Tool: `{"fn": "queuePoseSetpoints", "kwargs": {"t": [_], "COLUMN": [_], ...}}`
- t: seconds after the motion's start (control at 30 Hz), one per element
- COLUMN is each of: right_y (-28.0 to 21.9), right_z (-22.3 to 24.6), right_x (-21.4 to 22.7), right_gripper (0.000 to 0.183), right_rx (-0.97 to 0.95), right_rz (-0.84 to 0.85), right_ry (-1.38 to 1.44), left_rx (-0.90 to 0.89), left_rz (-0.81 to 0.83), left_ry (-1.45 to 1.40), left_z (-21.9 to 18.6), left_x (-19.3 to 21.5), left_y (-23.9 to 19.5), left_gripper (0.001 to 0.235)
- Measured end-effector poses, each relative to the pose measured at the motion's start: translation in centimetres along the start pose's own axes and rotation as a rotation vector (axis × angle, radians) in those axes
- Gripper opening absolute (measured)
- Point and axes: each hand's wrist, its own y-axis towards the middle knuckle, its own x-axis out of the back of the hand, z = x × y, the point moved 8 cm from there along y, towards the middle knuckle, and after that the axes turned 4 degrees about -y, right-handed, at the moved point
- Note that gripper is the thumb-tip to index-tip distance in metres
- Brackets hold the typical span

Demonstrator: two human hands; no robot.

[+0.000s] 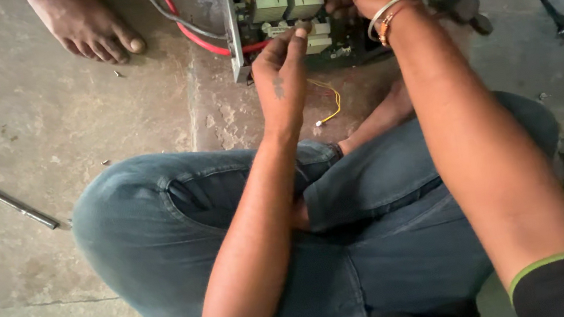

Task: The person sits on the floor and works on an open electronic device, likely a power inverter. They use a screwdriver to tighten screws on the circuit board and connect wires to terminals. The person also handles small components and adjusts connections within the device.

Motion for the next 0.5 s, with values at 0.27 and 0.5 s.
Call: {"fn": "queuePoseSetpoints", "kwargs": {"t": [0.27, 0.5], "right_y": [-0.8, -0.7], "right_z": [1.8, 1.4], "right_x": [-0.3, -0.3], "right_gripper": [0.013, 0.011], "right_rx": [0.147, 0.244], "right_rz": [-0.032, 0.007], "right_ry": [-0.261, -0.244], "left_rx": [0.081, 0.076], "left_rz": [-0.042, -0.008], "left_ry": [0.041, 0.033], "left_z": [0.3, 0.1], "left_x": [0.0, -0.2], "left_y": [-0.1, -0.2], "left_gripper": [0.034, 0.033]}}
